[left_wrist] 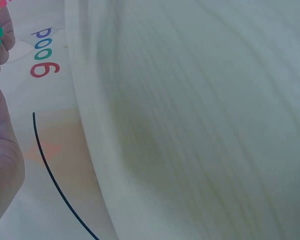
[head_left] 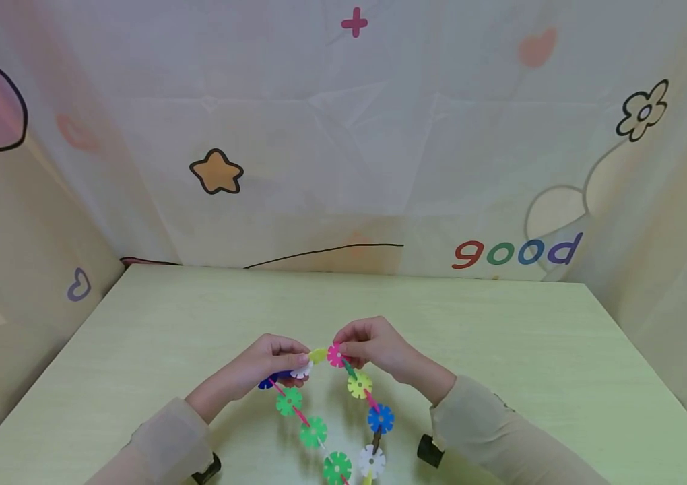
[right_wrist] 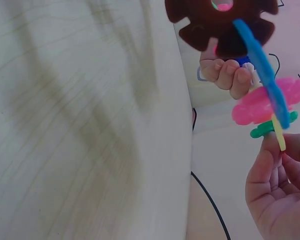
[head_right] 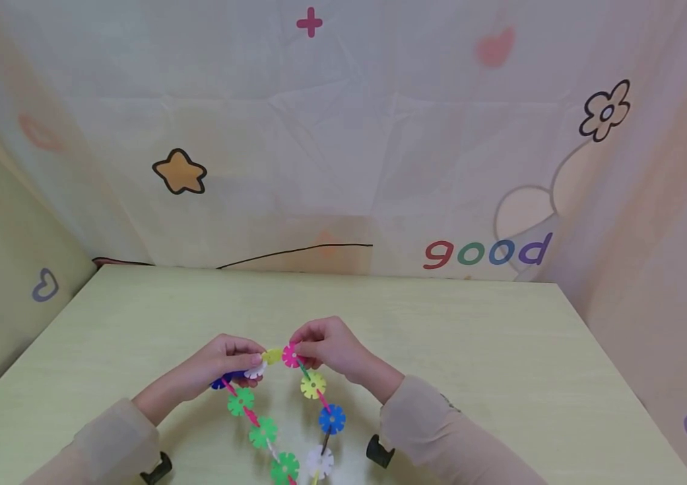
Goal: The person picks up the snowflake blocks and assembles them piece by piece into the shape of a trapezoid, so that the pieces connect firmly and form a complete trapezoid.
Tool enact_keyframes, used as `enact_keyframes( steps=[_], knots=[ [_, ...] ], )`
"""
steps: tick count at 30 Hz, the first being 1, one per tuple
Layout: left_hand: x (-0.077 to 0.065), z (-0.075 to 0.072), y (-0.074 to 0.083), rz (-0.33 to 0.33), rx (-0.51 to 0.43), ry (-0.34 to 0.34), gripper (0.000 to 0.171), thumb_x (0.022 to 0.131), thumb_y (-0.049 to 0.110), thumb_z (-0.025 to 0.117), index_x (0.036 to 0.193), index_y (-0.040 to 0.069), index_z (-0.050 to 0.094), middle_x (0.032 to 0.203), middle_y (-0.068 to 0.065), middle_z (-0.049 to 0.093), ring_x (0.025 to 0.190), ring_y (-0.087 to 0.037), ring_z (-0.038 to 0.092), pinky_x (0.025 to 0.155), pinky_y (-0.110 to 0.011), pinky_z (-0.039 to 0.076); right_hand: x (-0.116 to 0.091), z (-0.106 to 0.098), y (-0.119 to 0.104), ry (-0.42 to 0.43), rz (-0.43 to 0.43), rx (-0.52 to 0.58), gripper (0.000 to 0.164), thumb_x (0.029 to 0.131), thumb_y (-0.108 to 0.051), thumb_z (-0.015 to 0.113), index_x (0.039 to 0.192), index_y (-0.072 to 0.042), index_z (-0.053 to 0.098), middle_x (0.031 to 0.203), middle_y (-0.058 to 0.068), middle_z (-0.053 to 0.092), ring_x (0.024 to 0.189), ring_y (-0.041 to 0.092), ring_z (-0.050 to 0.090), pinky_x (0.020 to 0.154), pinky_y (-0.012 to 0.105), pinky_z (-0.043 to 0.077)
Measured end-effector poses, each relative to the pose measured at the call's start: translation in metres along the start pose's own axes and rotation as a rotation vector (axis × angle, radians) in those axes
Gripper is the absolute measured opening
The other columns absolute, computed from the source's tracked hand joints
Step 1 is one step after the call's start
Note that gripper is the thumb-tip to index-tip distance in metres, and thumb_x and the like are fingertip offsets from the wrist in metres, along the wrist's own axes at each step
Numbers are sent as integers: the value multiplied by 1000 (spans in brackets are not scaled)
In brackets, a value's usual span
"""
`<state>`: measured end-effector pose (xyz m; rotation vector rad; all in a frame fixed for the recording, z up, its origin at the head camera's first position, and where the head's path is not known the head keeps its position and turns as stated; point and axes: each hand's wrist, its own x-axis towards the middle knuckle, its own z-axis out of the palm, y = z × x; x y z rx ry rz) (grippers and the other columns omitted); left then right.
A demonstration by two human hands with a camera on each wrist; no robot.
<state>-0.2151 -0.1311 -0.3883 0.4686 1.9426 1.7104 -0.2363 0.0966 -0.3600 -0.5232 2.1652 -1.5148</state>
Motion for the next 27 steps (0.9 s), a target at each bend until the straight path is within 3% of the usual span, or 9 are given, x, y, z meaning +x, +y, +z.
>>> enact_keyframes(
  steps=[6,11,15,22,27],
  knots=[
    [-1,0,1,-4,-3,-10,45,86,25,57,108,-14,52,81,-7,65,71,-12,62,67,-28,52,0,0,-3,5,14,-12,15,85,-10,57,95,-1,62,77,3,63,61,13,55,63,30,50],
    [-1,2,3,-18,15,2,41,85,26,58,107,-9,56,84,-15,65,70,-12,62,67,-28,52,-1,1,-3,2,8,-18,15,84,-10,58,95,0,62,78,5,64,60,13,55,63,31,50],
    [-2,4,5,-38,44,16,40,84,27,60,107,-6,58,85,-16,66,72,-20,63,67,-30,53,-3,1,-4,-4,0,-21,16,84,-10,58,94,2,62,78,7,64,60,12,55,63,32,50],
    [-3,6,7,-32,132,3,41,85,28,58,110,-4,57,97,-24,63,76,-32,64,66,-30,52,-3,3,0,-8,-12,-37,14,83,-9,59,92,2,62,77,7,63,61,12,55,64,34,51],
    [-5,9,9,9,228,3,36,85,28,58,108,0,61,92,-24,63,70,-28,63,60,-28,50,-3,3,0,-26,-30,-65,11,84,-7,58,90,0,63,76,6,63,61,12,55,63,31,50]
  ],
)
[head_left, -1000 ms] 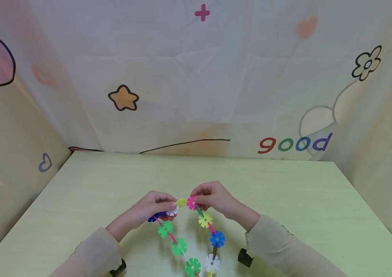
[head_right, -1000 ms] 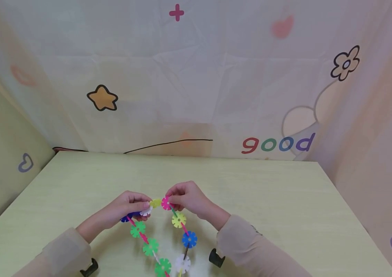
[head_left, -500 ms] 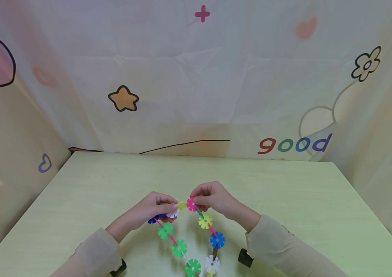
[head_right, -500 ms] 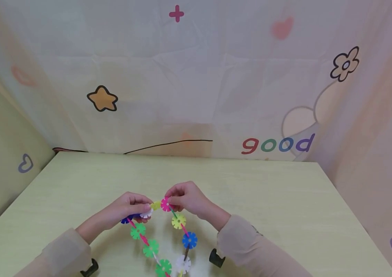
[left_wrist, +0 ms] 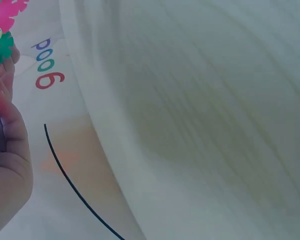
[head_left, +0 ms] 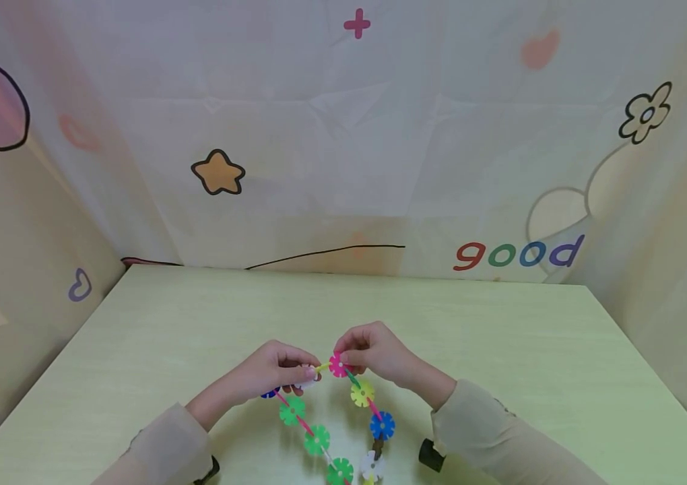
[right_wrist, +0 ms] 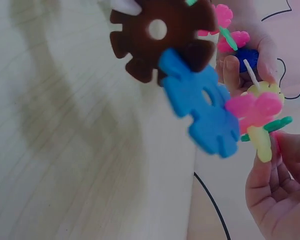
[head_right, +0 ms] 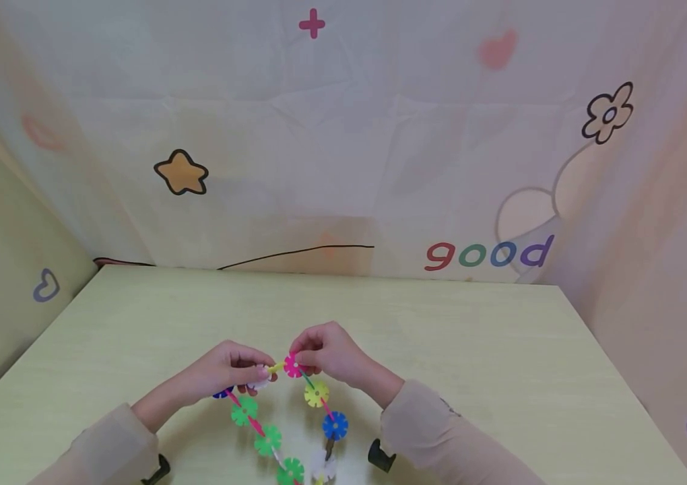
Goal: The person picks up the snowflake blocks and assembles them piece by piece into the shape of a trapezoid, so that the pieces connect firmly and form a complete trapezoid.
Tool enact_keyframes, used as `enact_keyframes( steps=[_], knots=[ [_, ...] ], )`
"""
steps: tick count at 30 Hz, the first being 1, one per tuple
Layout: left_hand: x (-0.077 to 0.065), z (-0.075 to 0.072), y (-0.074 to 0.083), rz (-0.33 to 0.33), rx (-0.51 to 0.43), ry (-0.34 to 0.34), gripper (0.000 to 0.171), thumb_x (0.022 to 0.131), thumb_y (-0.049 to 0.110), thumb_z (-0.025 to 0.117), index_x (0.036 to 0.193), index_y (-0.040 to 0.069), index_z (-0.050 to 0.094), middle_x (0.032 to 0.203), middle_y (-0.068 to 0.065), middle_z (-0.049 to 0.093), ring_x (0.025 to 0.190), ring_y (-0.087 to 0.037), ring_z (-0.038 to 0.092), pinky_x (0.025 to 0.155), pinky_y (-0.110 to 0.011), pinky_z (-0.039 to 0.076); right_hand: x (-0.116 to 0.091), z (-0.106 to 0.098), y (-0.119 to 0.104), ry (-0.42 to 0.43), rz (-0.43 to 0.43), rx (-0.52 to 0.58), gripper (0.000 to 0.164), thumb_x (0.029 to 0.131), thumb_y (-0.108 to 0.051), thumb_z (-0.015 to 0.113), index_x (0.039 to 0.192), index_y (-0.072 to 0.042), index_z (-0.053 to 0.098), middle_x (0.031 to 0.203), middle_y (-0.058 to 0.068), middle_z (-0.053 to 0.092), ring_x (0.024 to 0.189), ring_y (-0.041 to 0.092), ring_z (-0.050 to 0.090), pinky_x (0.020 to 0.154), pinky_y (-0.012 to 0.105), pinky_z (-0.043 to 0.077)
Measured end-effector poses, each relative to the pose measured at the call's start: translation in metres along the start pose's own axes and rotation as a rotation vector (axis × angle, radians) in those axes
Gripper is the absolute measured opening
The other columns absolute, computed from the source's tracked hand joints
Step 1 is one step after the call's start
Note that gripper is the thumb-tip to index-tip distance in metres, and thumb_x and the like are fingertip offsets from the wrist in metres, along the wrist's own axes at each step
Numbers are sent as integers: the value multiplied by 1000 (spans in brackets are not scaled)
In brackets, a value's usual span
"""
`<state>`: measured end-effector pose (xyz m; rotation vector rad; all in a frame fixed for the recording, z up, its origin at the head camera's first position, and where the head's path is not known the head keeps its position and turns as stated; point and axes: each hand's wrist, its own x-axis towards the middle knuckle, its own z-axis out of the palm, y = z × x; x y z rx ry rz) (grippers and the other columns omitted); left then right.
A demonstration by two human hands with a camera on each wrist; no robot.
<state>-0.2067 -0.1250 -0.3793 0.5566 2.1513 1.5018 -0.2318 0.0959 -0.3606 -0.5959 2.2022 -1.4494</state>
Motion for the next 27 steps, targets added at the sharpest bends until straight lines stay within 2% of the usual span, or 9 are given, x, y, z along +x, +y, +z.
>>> enact_keyframes(
  steps=[4,9,17,22,27],
  knots=[
    [-2,3,5,30,55,13,32,85,26,59,104,2,63,86,-23,63,65,-23,62,57,-29,48,-2,-1,-2,-27,-29,-34,10,84,-6,57,89,0,63,76,8,63,61,12,54,64,35,50],
    [-3,5,9,40,59,35,28,84,24,59,102,3,64,84,-22,63,66,-29,61,57,-31,48,-4,-1,-5,-32,-55,-21,10,84,-4,57,88,3,62,75,10,62,60,12,53,65,39,50],
    [-3,8,11,57,62,51,28,83,22,61,101,1,65,83,-23,64,66,-34,60,57,-38,49,-7,4,-5,-17,-30,9,7,83,-1,56,87,3,61,73,6,60,61,12,53,63,28,50],
    [-3,9,11,55,71,47,26,82,21,62,98,1,66,82,-22,65,62,-26,60,57,-38,49,-6,6,-4,-35,-45,-19,7,83,-1,56,86,3,61,73,8,60,60,12,52,63,31,50],
    [-2,9,8,48,69,44,27,82,21,63,97,0,66,82,-22,65,60,-17,59,55,-34,49,-3,7,1,-45,-53,0,8,83,-1,57,86,4,62,73,10,61,59,12,52,64,37,50]
  ],
)
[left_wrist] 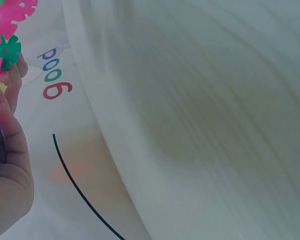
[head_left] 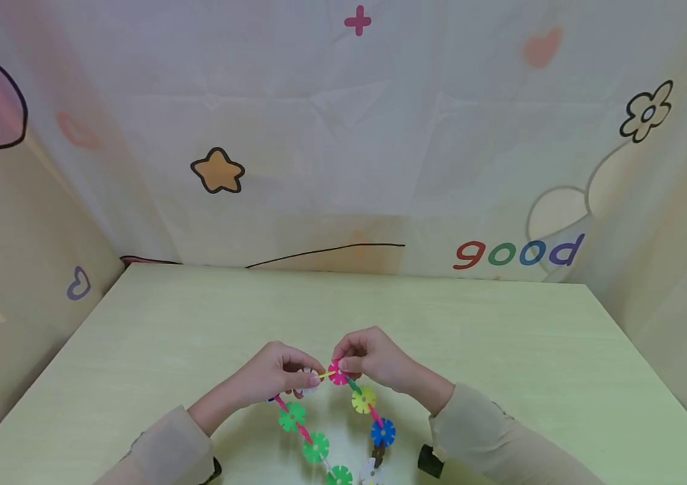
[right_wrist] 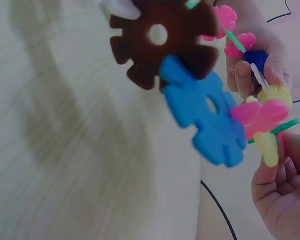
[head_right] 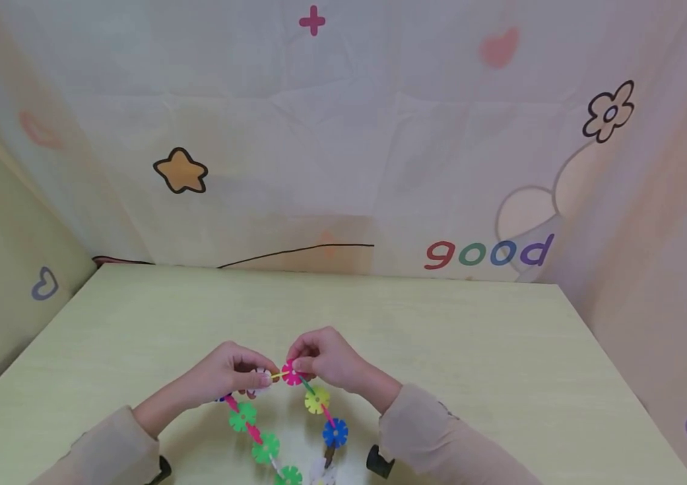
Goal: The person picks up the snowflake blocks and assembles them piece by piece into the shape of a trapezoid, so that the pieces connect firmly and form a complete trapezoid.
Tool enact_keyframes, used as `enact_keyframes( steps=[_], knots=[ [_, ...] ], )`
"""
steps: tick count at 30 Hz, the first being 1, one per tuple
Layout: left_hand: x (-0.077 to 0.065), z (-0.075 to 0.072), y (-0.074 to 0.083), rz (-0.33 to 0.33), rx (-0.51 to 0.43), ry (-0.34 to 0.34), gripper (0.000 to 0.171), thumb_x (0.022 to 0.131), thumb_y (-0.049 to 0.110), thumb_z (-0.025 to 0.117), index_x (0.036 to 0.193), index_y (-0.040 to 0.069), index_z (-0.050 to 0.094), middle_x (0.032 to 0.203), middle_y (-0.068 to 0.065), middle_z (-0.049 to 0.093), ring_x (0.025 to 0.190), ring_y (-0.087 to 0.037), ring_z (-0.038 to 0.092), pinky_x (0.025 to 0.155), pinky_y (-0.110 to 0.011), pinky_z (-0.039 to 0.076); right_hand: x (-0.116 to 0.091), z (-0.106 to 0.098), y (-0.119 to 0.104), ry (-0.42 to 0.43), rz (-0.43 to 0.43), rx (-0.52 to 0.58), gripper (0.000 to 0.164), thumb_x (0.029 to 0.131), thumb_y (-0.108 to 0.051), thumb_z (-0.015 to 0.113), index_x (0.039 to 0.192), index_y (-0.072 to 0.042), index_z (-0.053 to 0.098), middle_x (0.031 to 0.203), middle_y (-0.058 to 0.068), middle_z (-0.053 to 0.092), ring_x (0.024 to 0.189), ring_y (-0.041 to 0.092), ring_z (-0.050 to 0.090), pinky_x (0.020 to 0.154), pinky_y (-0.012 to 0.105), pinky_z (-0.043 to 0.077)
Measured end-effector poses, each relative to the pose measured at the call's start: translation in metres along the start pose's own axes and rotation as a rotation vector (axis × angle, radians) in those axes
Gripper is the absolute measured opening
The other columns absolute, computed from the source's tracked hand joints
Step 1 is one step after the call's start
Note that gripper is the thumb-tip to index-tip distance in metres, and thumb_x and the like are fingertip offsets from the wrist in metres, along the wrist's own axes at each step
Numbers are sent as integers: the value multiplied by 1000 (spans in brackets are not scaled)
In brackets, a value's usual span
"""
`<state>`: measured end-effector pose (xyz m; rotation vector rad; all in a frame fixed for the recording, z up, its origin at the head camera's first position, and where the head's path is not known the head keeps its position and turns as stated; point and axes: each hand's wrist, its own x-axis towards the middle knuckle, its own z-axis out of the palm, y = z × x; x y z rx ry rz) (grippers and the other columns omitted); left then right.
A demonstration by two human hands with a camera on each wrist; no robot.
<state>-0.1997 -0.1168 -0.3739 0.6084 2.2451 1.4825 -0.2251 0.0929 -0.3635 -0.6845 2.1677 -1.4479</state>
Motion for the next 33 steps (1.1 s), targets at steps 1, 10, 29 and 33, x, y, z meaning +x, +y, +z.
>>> enact_keyframes(
  steps=[1,10,29,33],
  knots=[
    [0,0,-1,1,-2,0,27,82,20,62,98,-1,66,82,-22,65,59,-16,59,55,-34,49,0,0,0,-3,-1,4,9,83,-2,57,87,4,62,73,10,61,59,12,52,63,35,50],
    [0,-3,-9,-16,-4,3,28,83,23,61,100,1,65,85,-22,64,65,-28,62,58,-37,50,-6,-15,12,-26,26,-16,29,84,-12,58,109,3,56,81,7,59,65,22,59,66,40,51],
    [-8,-13,-15,-38,0,37,31,83,25,61,102,1,64,85,-23,64,68,-34,62,55,-29,48,-81,-16,57,-443,194,373,59,87,-18,55,131,8,25,112,25,57,91,20,63,78,30,50],
    [-8,-12,-16,-40,-4,42,32,83,27,61,103,2,64,85,-23,63,68,-33,62,56,-29,49,-81,-14,56,-425,164,392,55,88,-16,53,129,8,27,108,22,60,89,18,63,77,32,51]
  ],
)
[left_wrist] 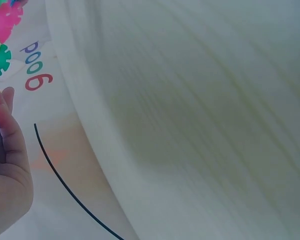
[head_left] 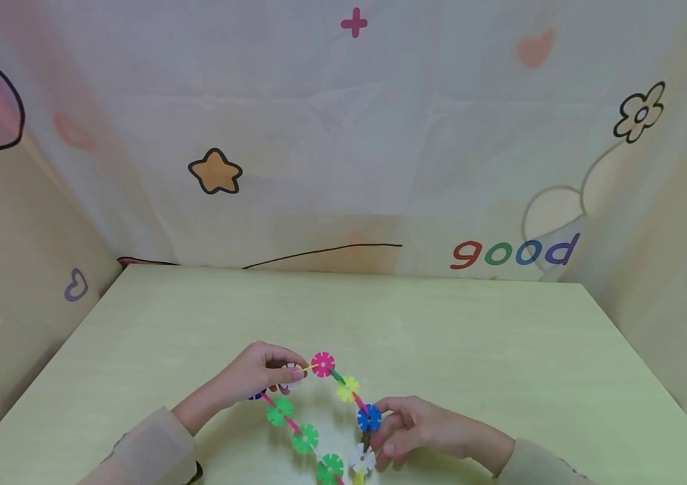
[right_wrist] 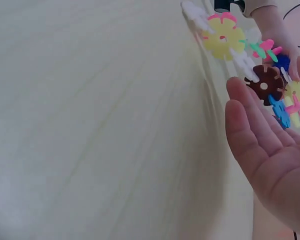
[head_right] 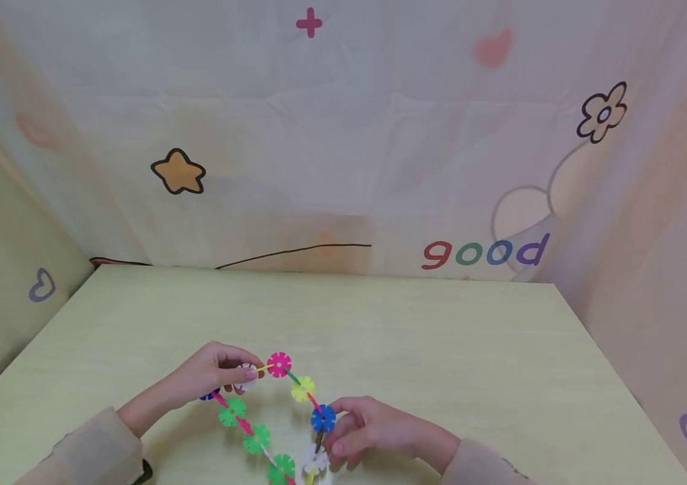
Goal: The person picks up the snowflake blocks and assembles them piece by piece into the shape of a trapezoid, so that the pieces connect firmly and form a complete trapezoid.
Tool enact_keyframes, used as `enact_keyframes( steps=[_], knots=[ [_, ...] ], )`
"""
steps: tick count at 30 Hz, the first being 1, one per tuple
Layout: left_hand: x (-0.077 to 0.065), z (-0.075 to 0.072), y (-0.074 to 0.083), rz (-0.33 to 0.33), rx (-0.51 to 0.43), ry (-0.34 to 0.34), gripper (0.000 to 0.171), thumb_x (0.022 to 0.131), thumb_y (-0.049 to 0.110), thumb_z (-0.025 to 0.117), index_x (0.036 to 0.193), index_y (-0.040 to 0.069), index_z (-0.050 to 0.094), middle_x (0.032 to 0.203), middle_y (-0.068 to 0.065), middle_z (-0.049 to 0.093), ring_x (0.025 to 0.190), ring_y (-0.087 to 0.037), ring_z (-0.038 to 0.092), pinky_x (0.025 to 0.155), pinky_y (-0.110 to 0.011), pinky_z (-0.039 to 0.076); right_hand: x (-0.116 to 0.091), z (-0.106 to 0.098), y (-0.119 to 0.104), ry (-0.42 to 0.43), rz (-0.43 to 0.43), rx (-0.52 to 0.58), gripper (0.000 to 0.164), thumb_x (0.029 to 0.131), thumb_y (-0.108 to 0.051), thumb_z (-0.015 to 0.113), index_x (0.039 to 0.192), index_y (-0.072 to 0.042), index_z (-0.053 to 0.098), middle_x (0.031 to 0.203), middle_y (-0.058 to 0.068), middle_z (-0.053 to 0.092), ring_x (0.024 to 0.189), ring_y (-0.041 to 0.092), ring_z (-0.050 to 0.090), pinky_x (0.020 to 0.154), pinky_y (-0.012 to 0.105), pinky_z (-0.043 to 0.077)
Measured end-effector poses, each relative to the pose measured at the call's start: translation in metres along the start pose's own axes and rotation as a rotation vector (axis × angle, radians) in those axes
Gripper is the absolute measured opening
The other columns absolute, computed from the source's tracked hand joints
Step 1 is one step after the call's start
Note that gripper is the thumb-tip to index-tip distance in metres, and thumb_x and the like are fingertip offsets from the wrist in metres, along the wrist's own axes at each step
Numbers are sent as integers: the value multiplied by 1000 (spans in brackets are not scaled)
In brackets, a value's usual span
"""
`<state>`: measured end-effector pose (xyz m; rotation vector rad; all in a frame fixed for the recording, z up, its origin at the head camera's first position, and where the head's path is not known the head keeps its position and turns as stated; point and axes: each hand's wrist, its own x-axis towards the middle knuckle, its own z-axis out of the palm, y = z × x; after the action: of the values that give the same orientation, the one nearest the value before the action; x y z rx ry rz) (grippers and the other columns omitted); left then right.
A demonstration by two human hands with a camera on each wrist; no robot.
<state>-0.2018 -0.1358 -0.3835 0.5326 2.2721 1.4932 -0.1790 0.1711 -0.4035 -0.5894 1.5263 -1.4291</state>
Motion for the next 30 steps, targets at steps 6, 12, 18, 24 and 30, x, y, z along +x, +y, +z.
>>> enact_keyframes(
  steps=[6,12,18,24,30],
  knots=[
    [4,3,0,-23,-36,57,35,83,30,60,107,5,61,90,-21,63,74,-32,62,62,-31,50,2,-8,-12,165,-18,-47,54,85,-18,58,127,7,34,89,2,64,79,11,61,74,30,50],
    [18,11,0,-27,-41,191,34,86,23,57,116,8,56,97,-19,63,77,-29,63,64,-29,51,6,-28,-30,374,-26,-72,52,81,-11,59,125,6,36,81,-2,59,74,11,57,70,27,49],
    [36,16,-1,-78,-8,329,30,87,17,55,116,11,56,91,-15,65,73,-18,63,62,-29,52,19,-50,-43,509,-9,-141,51,82,-13,60,125,5,40,83,1,57,75,13,56,71,29,50],
    [55,7,-10,-149,28,400,28,89,18,52,115,9,56,92,-13,65,73,-15,60,61,-25,50,47,-67,-49,607,34,-200,44,83,-12,57,123,1,44,86,5,57,75,15,56,75,34,50],
    [68,-9,-23,-202,126,446,30,90,22,50,115,7,57,100,-8,63,83,-17,57,71,-27,48,77,-78,-54,675,15,-232,38,85,-13,56,120,-1,49,96,10,60,78,16,56,77,35,49]
  ],
)
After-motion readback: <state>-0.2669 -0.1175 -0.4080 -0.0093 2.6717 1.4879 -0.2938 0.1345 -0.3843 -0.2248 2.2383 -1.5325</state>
